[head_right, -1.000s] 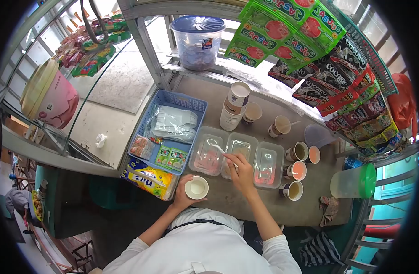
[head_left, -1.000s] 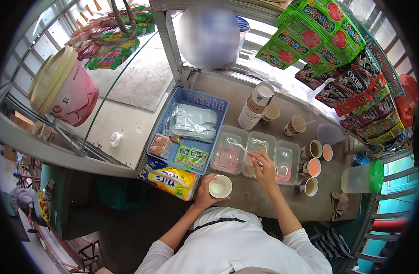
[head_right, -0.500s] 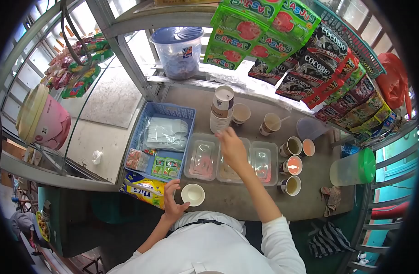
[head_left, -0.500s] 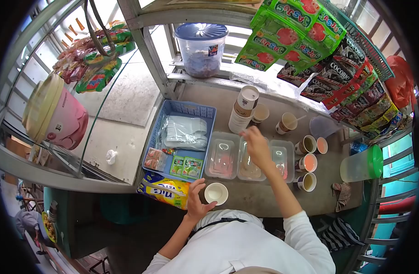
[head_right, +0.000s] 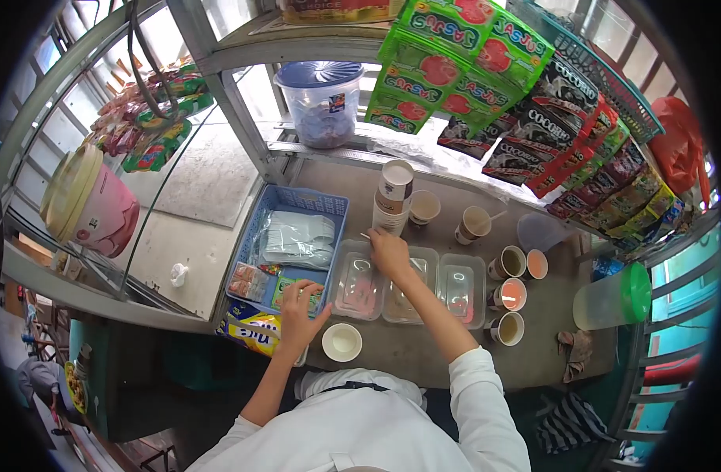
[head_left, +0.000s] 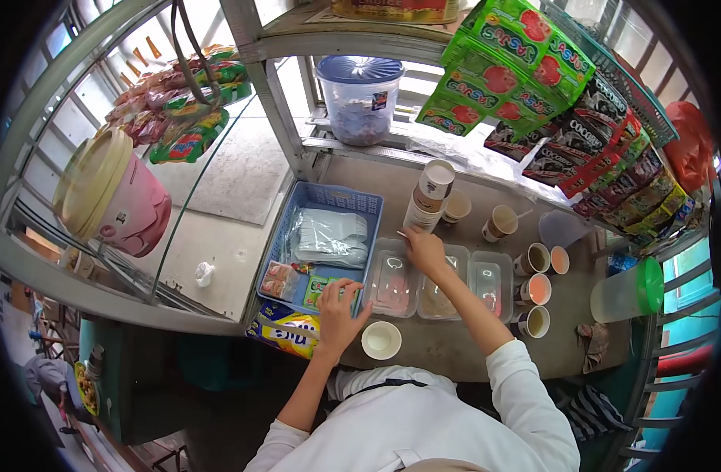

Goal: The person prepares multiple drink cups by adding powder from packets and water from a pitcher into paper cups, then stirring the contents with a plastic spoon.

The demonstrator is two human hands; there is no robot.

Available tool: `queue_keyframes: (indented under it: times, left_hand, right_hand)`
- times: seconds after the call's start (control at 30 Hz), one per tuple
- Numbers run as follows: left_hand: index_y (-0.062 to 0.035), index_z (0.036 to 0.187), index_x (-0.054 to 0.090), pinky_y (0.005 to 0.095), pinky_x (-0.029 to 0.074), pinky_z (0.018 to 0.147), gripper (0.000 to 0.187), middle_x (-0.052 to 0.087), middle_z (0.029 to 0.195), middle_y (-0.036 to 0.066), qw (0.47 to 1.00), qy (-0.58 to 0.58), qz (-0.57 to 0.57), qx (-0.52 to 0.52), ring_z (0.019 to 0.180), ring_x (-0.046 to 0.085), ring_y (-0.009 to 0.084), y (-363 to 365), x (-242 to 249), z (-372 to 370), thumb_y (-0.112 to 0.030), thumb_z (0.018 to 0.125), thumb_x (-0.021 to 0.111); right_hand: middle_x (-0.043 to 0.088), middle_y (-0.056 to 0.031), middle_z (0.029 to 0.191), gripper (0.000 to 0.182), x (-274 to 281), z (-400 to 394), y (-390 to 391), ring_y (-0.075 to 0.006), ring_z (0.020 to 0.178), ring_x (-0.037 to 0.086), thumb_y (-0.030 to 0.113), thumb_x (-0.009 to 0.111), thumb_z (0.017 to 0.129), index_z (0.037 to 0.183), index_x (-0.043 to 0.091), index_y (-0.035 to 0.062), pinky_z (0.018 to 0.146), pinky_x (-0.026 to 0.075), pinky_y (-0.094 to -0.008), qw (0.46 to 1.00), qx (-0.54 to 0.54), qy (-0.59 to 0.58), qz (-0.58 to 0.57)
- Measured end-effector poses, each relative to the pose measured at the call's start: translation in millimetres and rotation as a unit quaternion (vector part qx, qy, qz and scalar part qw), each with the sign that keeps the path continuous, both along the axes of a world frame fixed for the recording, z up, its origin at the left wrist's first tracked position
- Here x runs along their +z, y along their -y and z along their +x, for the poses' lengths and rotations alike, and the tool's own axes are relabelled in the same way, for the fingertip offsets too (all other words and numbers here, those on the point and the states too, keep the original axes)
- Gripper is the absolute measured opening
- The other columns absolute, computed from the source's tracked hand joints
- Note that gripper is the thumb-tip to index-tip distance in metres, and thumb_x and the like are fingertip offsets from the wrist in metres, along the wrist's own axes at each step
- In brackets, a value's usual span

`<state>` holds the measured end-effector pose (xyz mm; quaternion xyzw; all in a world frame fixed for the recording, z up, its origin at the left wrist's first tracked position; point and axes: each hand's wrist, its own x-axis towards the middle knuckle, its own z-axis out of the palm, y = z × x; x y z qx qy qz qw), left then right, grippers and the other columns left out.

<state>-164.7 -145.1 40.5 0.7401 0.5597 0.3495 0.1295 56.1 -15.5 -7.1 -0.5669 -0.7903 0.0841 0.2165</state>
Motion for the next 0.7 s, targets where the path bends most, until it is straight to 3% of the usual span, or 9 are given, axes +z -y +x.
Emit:
queue_keyframes:
  times: [0.23,0.37,0.57,0.7]
  left_hand:
    - [-0.0137,0.111,0.061,0.0429,0.034,0.094,0.036,0.054,0.114,0.007,0.996,-0.087,-0.028,-0.02,0.111,0.049,0.026,-13.6,-12.0,5.4,-0.011,0.076,0.063]
    - [-0.0134,0.112,0.061,0.0428,0.034,0.093,0.035,0.055,0.114,0.007,0.994,-0.103,-0.018,-0.022,0.112,0.049,0.0259,-16.6,-12.1,10.6,-0.01,0.077,0.061]
    - [-0.012,0.109,0.061,0.0429,0.037,0.09,0.03,0.055,0.112,0.008,0.999,-0.044,-0.017,0.014,0.11,0.05,0.0264,-28.3,-11.5,15.7,-0.023,0.081,0.066]
    - [-0.0116,0.096,0.062,0.0419,0.037,0.087,0.027,0.054,0.107,0.008,0.997,-0.07,-0.008,0.017,0.107,0.05,0.0265,-40.2,-12.8,20.3,-0.031,0.078,0.07]
  right_hand:
    - [0.068,-0.0126,0.087,0.025,-9.5,7.3,-3.1,-0.0348,0.082,0.066,0.013,0.06,0.082,0.106,0.067,0.0119,0.07,0.052,-0.0474,0.998,0.002,0.028,-0.062]
    - [0.069,-0.0112,0.093,0.024,0.7,11.0,-2.9,-0.0343,0.086,0.066,0.012,0.06,0.083,0.105,0.068,0.0124,0.073,0.052,-0.0457,0.995,0.006,-0.055,-0.08]
    - [0.07,-0.011,0.097,0.023,11.3,14.1,-4.6,-0.0313,0.089,0.067,0.01,0.061,0.083,0.105,0.07,0.0115,0.076,0.052,-0.0403,0.978,0.019,-0.176,-0.111]
    - [0.07,-0.0108,0.095,0.024,17.2,12.9,-5.8,-0.0298,0.088,0.068,0.007,0.062,0.082,0.105,0.07,0.0097,0.076,0.052,-0.0369,0.97,0.019,-0.214,-0.115]
